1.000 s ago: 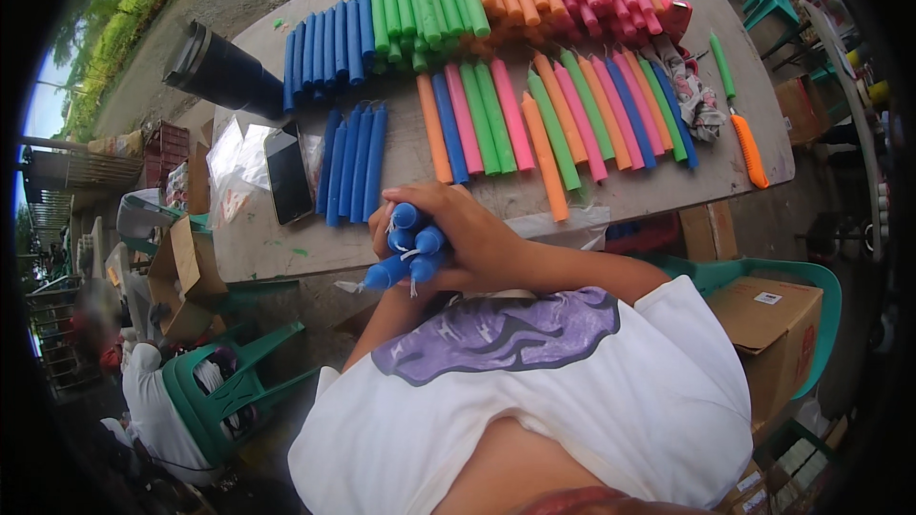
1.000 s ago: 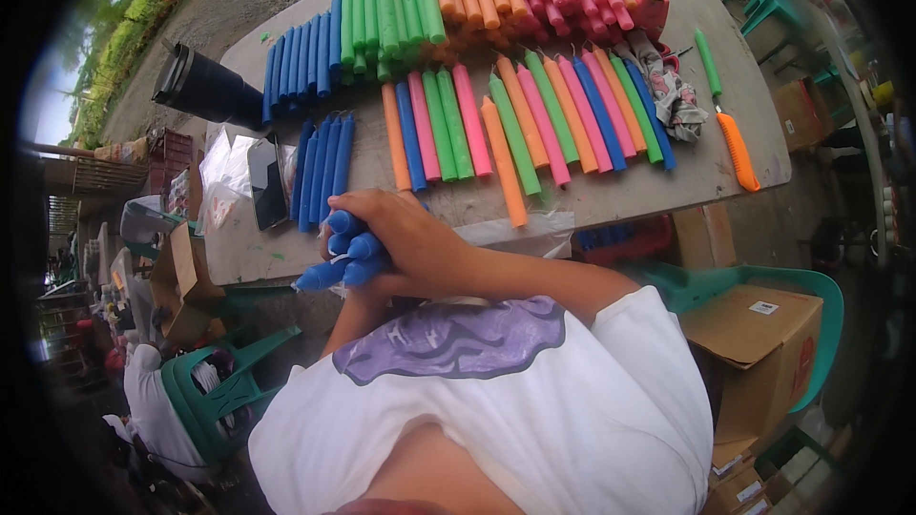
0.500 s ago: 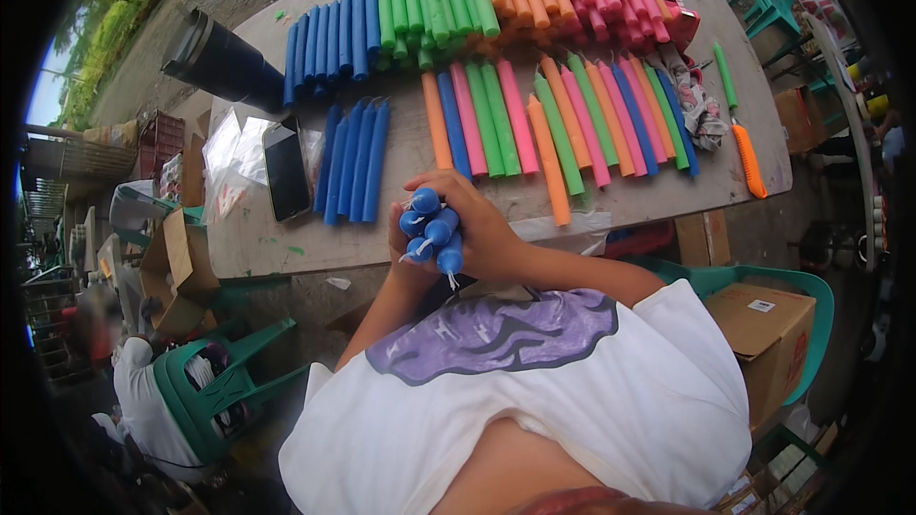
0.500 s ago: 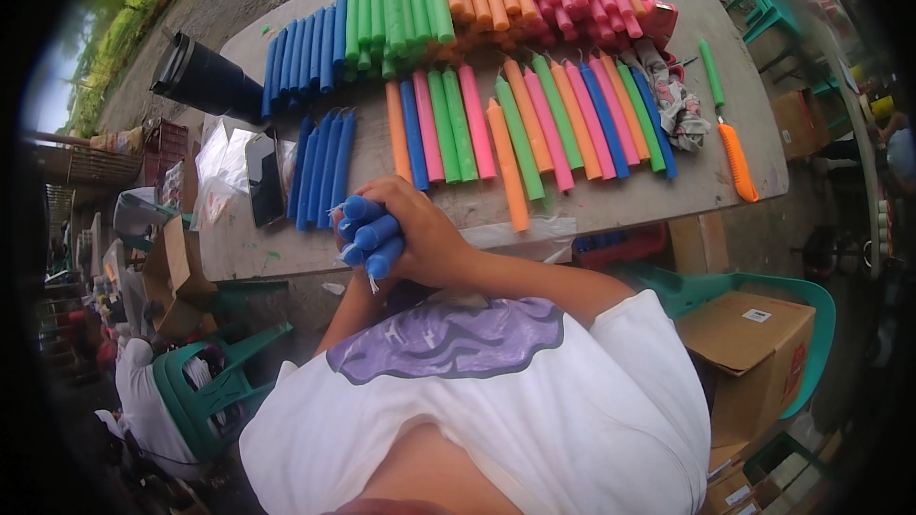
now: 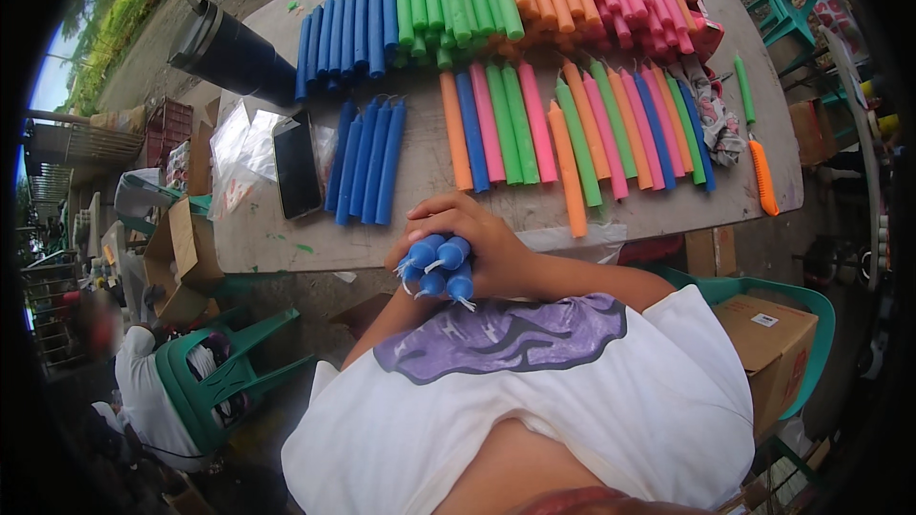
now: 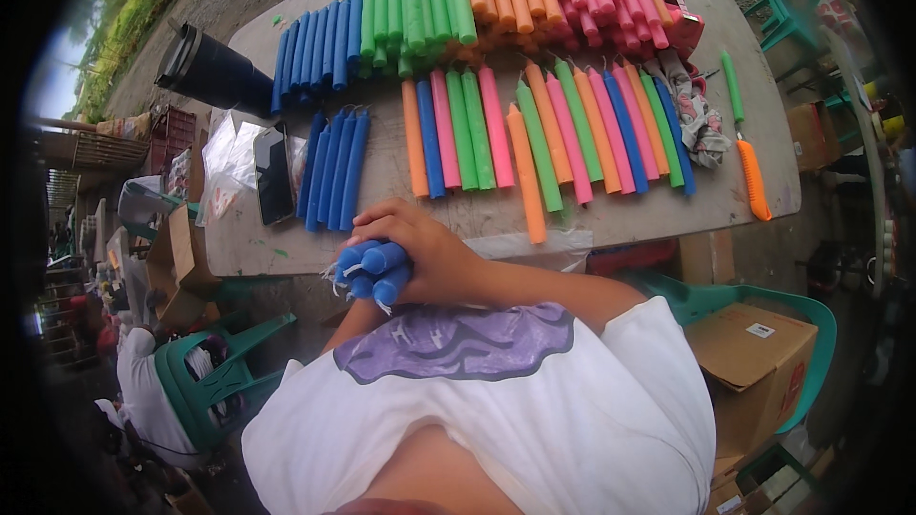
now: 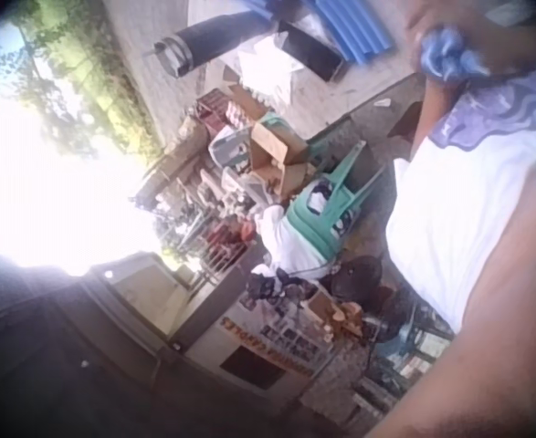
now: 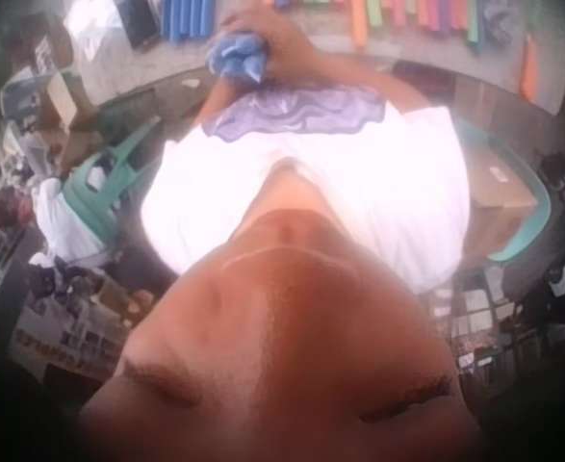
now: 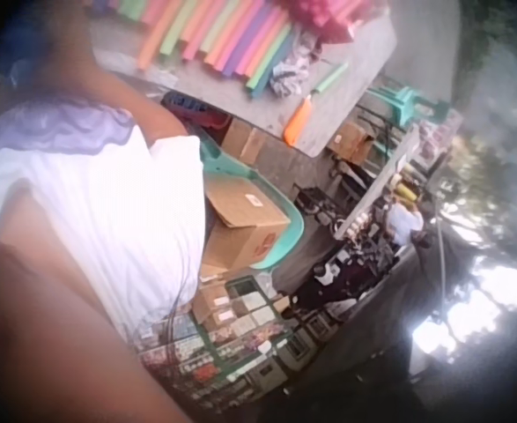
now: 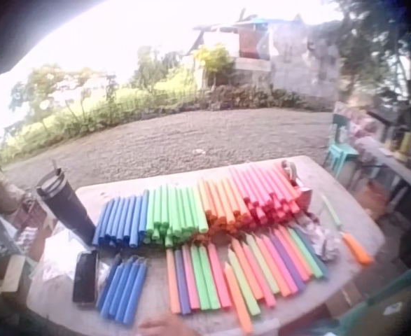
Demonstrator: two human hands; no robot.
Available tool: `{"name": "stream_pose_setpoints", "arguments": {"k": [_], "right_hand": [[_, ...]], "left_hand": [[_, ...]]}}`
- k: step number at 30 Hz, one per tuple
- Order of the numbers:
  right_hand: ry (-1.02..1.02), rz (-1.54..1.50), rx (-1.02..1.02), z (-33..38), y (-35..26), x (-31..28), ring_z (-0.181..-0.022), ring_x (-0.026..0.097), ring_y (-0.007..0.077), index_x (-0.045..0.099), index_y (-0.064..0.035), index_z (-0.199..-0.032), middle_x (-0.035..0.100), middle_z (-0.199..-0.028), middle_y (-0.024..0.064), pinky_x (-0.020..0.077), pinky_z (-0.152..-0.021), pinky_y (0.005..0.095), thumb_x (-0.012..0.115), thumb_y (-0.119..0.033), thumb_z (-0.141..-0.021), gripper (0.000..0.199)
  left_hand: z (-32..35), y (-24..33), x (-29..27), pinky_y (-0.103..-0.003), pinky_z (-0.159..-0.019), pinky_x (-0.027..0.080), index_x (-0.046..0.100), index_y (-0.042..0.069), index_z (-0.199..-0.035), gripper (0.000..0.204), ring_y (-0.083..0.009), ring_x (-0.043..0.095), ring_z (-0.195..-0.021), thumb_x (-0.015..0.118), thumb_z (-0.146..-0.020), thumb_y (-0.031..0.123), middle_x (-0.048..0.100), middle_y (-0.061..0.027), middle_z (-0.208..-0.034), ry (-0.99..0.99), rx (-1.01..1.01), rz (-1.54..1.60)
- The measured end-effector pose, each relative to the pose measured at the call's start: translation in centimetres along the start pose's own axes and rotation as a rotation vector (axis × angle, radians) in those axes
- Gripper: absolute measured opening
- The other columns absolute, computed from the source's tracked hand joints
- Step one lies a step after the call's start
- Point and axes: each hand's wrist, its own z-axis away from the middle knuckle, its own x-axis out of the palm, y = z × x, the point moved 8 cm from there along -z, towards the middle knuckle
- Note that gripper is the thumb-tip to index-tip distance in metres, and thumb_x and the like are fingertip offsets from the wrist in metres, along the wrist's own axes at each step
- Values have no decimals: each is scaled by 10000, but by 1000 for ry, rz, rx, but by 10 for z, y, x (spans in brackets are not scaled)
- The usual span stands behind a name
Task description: The person gathers and bundles colorful cylindrical candles on a table, then uses a plastic bag and scissors to trim and arrange them into small multi-colored sets. The person repeatedly picks, aligns, and cuts the candles, placing finished bundles on the table.
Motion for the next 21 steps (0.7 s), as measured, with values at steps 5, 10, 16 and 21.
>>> {"name": "stream_pose_setpoints", "arguments": {"k": [5, 10, 16, 21], "right_hand": [[2, -43, -28, -1, -2, 2, -1166, 562, 340, 576, -112, -1215, 532, -1246, 176, 473, -979, 411, 876, -137, -663, 629], [41, -46, 4, 3, 14, -2, -1173, 558, 346, 564, -112, -1218, 529, -1245, 182, 466, -977, 423, 882, -144, -667, 637], [14, -17, 35, 2, 18, -1, -1182, 548, 343, 544, -87, -1180, 541, -1265, 189, 453, -976, 428, 881, -156, -642, 638], [29, 16, 10, 3, 22, -1, -1169, 557, 334, 544, -88, -1163, 540, -1247, 188, 457, -969, 420, 869, -153, -681, 585]], "left_hand": [[1, -4, 2, -377, -779, 514, 402, 99, -1244, 436, -224, 624, -935, 656, -901, 188, 614, -130, -986, -20, 83, 50], [-4, -17, 12, -378, -792, 515, 404, 114, -1259, 481, -242, 626, -945, 688, -872, 150, 613, -153, -1014, -96, 159, 125], [3, -26, 13, -385, -830, 510, 432, 148, -1252, 457, -253, 617, -982, 680, -868, 147, 608, -167, -1066, -40, 102, 176], [16, -42, -5, -404, -931, 482, 497, 217, -1167, 230, -210, 554, -1105, 527, -940, 233, 582, -123, -1100, -30, -142, 208]]}}
